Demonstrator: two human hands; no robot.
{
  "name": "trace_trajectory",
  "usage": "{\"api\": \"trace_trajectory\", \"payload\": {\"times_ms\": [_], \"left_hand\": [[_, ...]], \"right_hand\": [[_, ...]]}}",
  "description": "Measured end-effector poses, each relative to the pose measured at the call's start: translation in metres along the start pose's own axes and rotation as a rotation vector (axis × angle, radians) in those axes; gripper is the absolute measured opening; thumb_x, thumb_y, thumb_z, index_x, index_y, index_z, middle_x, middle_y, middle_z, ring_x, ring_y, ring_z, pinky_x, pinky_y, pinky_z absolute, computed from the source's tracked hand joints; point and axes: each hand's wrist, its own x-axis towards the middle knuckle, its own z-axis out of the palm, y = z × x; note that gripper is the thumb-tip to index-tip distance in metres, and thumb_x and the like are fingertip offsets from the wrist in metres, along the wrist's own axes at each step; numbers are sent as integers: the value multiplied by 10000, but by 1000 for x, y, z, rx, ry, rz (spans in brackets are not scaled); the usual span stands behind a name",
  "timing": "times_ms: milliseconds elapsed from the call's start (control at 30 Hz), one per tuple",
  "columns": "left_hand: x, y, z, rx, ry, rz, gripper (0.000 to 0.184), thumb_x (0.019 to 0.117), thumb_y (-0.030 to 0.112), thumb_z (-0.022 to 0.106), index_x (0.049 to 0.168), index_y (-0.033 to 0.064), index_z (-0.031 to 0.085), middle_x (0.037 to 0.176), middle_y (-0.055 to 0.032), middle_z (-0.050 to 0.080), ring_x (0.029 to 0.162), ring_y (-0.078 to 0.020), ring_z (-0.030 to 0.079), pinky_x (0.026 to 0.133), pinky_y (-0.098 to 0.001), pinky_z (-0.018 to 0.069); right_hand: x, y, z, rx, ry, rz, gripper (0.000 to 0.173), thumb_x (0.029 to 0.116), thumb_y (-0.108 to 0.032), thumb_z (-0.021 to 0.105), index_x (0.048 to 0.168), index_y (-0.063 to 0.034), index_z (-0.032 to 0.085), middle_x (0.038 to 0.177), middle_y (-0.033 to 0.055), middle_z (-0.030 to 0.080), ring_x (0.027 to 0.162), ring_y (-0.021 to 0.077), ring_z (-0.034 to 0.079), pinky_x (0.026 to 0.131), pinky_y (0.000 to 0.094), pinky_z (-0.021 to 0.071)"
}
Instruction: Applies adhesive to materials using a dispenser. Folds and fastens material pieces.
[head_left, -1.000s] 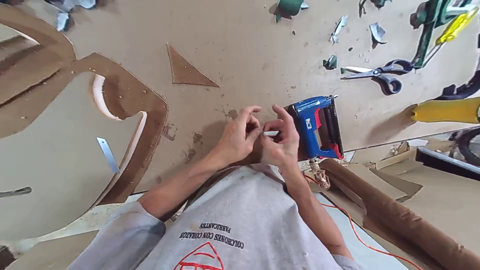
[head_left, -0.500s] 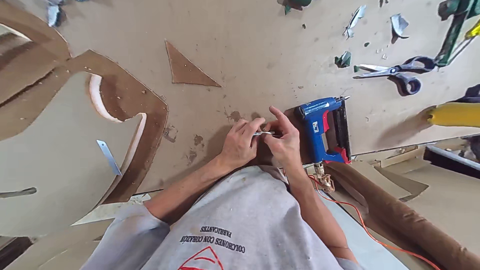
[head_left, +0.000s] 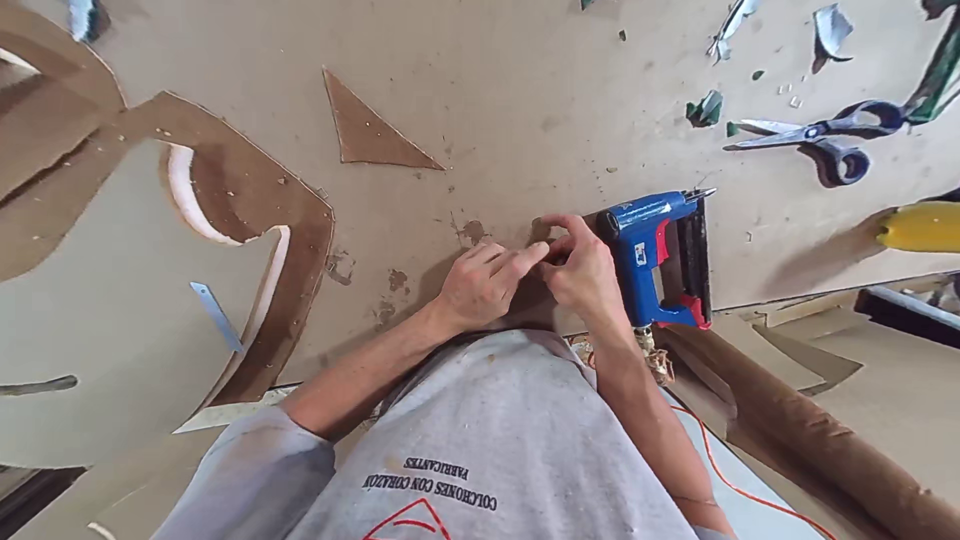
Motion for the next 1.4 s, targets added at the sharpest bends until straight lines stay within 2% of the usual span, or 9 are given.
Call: {"api": "trace_trajectory", "payload": {"times_ms": [267, 400, 533, 633, 767, 867, 967, 1133, 1400], "left_hand": [[-8, -8, 0, 144, -58, 113, 370, 1003, 127, 643, 1370, 83, 627, 985, -89, 777, 896, -235, 741, 822, -363, 599], [-2, -3, 5, 72, -44, -1, 438, 986, 147, 666, 1403, 41, 583, 1028, -72, 783, 919, -222, 731, 834, -351, 591], [5, 5, 6, 70, -62, -96, 514, 956, 145, 665, 1438, 11, 546, 972, -56, 776, 860, -216, 722, 790, -347, 592], [6, 8, 11, 89, -48, -134, 545, 929, 153, 679, 1433, -3, 541, 917, -57, 766, 762, -206, 699, 690, -347, 579], [1, 13, 16, 76, -10, -199, 570, 918, 154, 692, 1436, -17, 528, 880, -63, 750, 706, -190, 679, 642, -331, 572], [-1, 11, 17, 44, 4, -222, 570, 916, 158, 710, 1427, -22, 533, 893, -68, 759, 707, -190, 687, 653, -334, 580], [-3, 7, 16, 30, -8, -203, 551, 948, 187, 691, 1432, -20, 525, 924, -73, 764, 733, -203, 687, 662, -337, 573], [-2, 8, 9, -19, -67, -202, 510, 988, 169, 644, 1438, -23, 499, 987, -85, 759, 804, -220, 693, 708, -340, 574], [-2, 7, 7, -10, -80, -192, 504, 976, 135, 637, 1433, -33, 507, 1008, -93, 762, 809, -232, 696, 716, -337, 572]], "right_hand": [[-6, -2, -6, -81, -1, -3, 531, 817, -140, 841, 1279, -140, 578, 837, 10, 693, 714, 196, 668, 651, 473, 568], [-47, 14, -23, -217, 420, -145, 459, 911, -214, 710, 1338, -68, 627, 1094, 147, 692, 934, 270, 687, 776, 473, 587], [-51, 58, -32, -374, 597, 95, 765, 865, -446, 745, 1475, -54, 502, 1344, 286, 565, 1246, 450, 550, 1013, 576, 473], [-42, 72, -32, -385, 521, 180, 872, 839, -458, 787, 1531, -58, 437, 1324, 290, 580, 1189, 457, 590, 970, 608, 489], [-50, 60, -51, -349, 410, 221, 759, 833, -302, 731, 1513, -86, 472, 1237, 221, 675, 1085, 391, 673, 885, 627, 519], [-88, 40, -58, -384, 402, 167, 537, 857, -323, 611, 1294, -11, 628, 984, 194, 714, 880, 345, 693, 715, 585, 515], [-128, 27, -42, -296, 366, 64, 383, 861, -401, 690, 988, -40, 711, 806, 69, 724, 733, 156, 709, 642, 431, 581], [-133, 9, -7, -290, 263, -56, 403, 840, -370, 685, 1098, -69, 761, 839, 51, 763, 751, 115, 726, 659, 350, 585], [-129, 9, 1, -302, 240, -49, 367, 845, -363, 679, 1058, -76, 759, 817, 35, 752, 734, 99, 711, 641, 335, 565]]}}
